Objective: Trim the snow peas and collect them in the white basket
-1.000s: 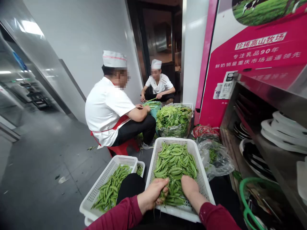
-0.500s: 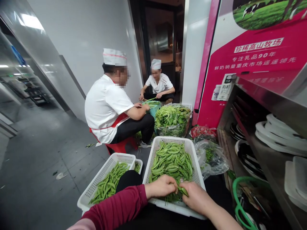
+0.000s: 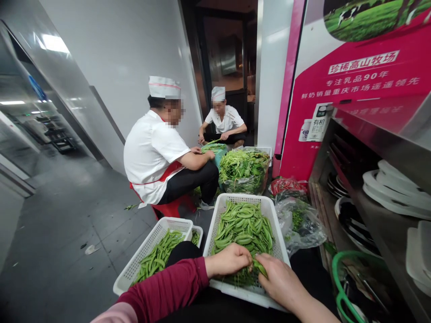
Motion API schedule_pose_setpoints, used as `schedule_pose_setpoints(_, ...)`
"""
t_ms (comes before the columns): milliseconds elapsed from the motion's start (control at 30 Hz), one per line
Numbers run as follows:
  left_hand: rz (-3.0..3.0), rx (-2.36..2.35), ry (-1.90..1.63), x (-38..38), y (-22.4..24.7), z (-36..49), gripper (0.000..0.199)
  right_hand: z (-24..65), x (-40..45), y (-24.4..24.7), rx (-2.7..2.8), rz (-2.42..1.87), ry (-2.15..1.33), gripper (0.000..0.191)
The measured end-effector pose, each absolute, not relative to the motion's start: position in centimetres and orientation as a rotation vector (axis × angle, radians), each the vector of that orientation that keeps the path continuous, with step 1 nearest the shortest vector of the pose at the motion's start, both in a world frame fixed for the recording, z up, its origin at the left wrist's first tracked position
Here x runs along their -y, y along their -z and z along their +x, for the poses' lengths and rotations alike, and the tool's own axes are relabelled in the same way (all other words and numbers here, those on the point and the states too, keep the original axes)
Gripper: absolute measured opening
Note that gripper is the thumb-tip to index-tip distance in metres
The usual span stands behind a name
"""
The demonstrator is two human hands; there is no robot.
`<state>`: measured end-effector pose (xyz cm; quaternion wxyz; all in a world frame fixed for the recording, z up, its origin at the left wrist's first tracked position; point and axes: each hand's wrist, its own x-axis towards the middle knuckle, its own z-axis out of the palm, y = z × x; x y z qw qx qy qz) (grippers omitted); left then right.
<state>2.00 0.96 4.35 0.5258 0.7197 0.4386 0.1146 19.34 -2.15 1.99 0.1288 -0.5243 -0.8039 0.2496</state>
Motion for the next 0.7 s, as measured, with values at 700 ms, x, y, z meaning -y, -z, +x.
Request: schedule_pose_setpoints(700, 1.283, -1.225, -0.584, 0.4, -2.6, 4.0, 0.012, 18.5, 4.0, -1.8, 1.595, -1.422, -0.556, 0.024)
